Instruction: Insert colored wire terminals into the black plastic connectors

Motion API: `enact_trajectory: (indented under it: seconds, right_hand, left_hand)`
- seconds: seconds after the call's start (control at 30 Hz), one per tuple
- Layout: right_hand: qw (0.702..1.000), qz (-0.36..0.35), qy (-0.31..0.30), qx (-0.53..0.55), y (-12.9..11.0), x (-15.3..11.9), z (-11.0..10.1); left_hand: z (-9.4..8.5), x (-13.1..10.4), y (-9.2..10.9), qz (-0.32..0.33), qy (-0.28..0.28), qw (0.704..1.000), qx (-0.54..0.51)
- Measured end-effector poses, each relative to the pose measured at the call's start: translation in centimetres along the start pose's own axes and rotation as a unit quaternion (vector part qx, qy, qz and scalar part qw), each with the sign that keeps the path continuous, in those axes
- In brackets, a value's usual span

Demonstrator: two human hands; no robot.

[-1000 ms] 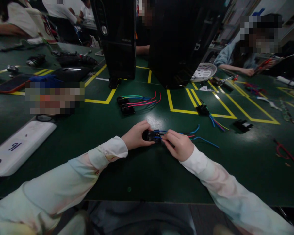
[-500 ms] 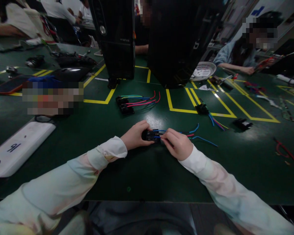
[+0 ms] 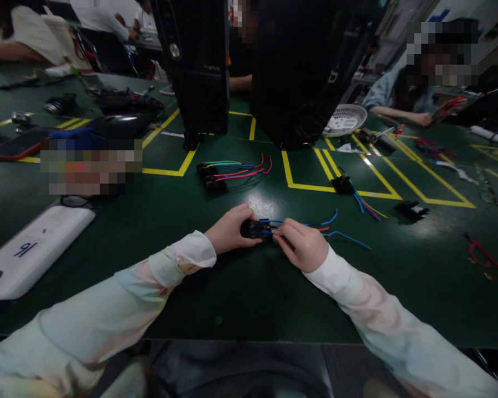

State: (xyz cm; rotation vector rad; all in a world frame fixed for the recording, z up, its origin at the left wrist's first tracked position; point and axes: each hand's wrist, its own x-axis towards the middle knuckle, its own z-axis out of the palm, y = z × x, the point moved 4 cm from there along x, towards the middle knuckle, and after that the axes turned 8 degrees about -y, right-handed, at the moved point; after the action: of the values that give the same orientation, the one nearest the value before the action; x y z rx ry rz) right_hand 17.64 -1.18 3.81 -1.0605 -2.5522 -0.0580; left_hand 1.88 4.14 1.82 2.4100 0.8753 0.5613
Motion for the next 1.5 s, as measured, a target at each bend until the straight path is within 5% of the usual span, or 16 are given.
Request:
enact_trajectory:
  seconds: [1.5]
  right_hand:
    - [1.000,-0.005,0.008,-0.009,-0.13,-0.12,-0.17]
  left_hand:
    - [-0.03,0.00,0.05,0.003,0.001,1.000,-0.007]
